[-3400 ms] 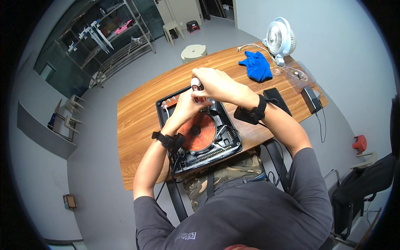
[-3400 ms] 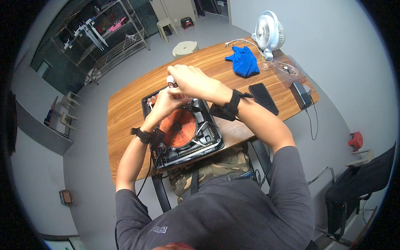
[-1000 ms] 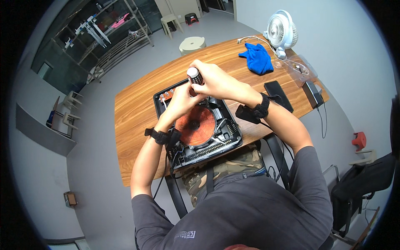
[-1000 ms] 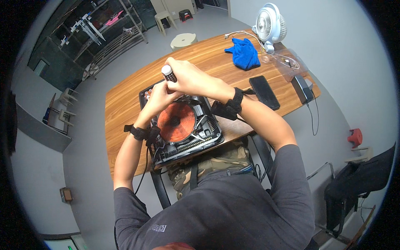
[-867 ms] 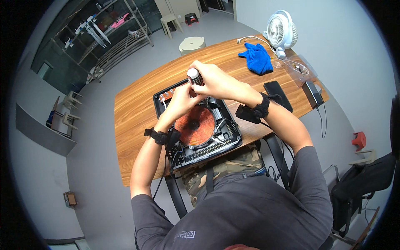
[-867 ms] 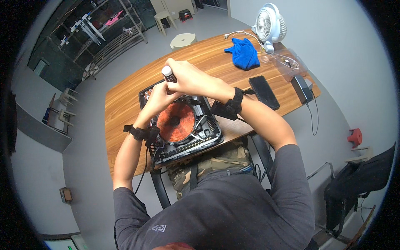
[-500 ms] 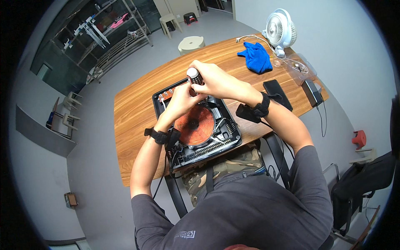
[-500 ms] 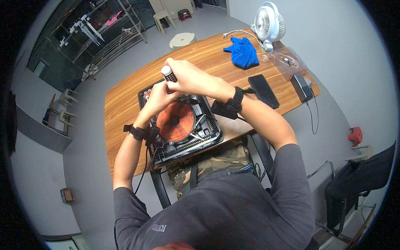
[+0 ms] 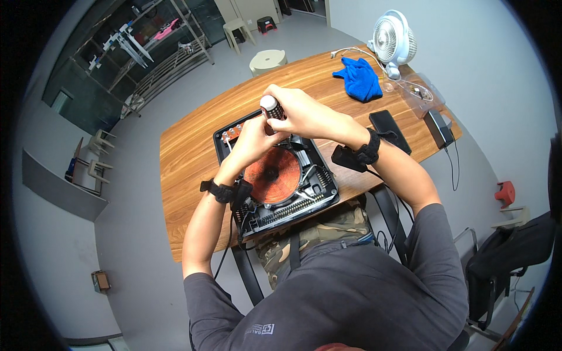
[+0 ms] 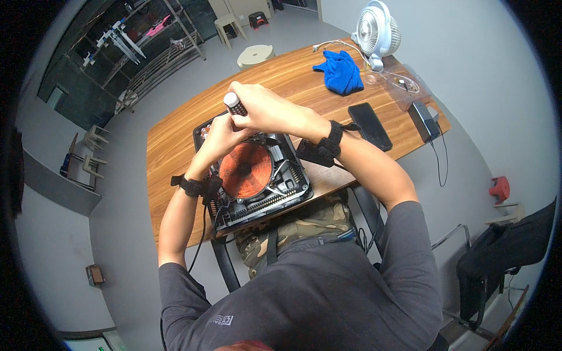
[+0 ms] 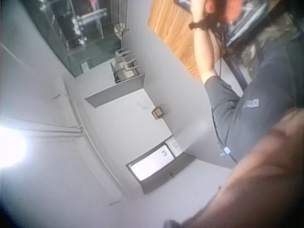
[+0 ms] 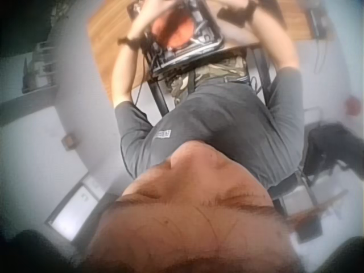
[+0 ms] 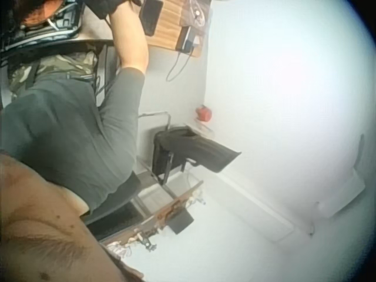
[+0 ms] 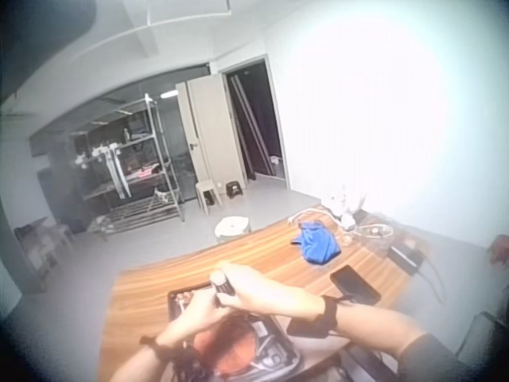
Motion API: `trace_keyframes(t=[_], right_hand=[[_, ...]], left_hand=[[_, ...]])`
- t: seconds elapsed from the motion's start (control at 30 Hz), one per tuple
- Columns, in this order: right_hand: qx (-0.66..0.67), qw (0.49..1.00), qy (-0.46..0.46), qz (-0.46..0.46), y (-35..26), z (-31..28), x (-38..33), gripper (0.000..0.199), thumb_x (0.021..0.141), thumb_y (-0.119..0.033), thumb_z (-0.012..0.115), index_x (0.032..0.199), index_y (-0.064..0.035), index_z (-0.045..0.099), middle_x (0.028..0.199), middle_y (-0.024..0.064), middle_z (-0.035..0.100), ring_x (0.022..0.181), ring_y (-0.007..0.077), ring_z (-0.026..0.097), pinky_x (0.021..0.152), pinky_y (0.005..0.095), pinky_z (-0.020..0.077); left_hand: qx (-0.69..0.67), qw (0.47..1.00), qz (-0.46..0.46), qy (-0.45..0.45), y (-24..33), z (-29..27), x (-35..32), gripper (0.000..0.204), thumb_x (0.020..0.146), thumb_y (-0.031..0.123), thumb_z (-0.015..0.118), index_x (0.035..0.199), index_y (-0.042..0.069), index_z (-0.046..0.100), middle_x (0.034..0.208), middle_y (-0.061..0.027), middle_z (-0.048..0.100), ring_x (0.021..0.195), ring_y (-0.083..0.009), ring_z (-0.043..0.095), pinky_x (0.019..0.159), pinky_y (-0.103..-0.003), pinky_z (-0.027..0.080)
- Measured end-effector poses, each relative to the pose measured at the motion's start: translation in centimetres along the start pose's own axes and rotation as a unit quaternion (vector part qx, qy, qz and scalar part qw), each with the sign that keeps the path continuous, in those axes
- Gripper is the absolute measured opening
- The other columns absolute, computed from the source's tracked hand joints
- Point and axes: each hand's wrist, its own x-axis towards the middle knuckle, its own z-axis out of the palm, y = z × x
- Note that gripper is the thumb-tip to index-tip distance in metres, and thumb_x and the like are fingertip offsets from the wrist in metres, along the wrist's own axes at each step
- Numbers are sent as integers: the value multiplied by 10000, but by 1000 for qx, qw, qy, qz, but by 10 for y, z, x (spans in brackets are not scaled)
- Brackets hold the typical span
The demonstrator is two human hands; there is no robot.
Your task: The person uses a screwdriver to remove screws from the bottom of a black electronic device, then pries off the bottom cover to reveal internal components including a copper heat sink and circuit board. The person continues to unscrew internal parts.
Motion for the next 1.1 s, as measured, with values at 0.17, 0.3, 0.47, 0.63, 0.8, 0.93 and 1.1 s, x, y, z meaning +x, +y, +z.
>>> trace_keyframes(t=[0.17,0.3,0.47,0.63,0.8,0.93,1.1], right_hand=[[0,1000,3,2,2,2,-3,395,836,-126,744,1139,16,535,993,212,676,959,383,682,835,427,548],[10,1000,-6,3,4,2,-2,405,832,-136,733,1150,19,535,986,213,670,946,385,677,833,427,545],[-13,1000,9,-7,6,2,-4,407,829,-142,715,1159,22,542,1015,216,643,977,391,644,870,436,524],[-26,999,21,-9,8,1,-6,416,822,-141,717,1167,24,554,1039,213,630,988,386,625,881,439,513],[-19,1000,19,3,10,-1,-7,444,818,-161,736,1181,26,559,1026,206,644,957,379,640,860,443,522],[39,997,-9,65,1,-6,-8,450,814,-192,760,1163,22,572,1017,206,661,939,386,658,840,444,534],[-47,998,9,36,-2,-3,-10,436,830,-213,759,1158,14,583,1041,216,674,979,391,674,861,431,541]], left_hand=[[24,1000,6,2,0,2,-1,277,863,149,775,1007,-65,675,912,-145,747,847,-194,725,765,-343,558],[11,1000,-6,3,0,2,-1,296,828,170,794,1002,-41,681,922,-168,740,854,-254,731,783,-373,560],[53,998,13,41,5,7,0,288,833,172,800,980,-46,683,889,-175,740,818,-241,735,751,-363,559],[77,995,33,58,1,10,0,312,815,187,826,966,-44,681,868,-177,733,811,-264,733,737,-373,559],[68,996,16,53,14,9,-1,347,792,205,843,1005,-22,689,882,-192,730,834,-319,731,758,-391,565],[46,999,-3,2,6,6,-4,346,812,210,835,1022,-22,689,885,-174,734,833,-279,730,757,-376,559],[56,998,38,11,-6,9,-2,336,841,196,819,1035,-42,682,882,-144,730,799,-222,713,734,-360,550]])
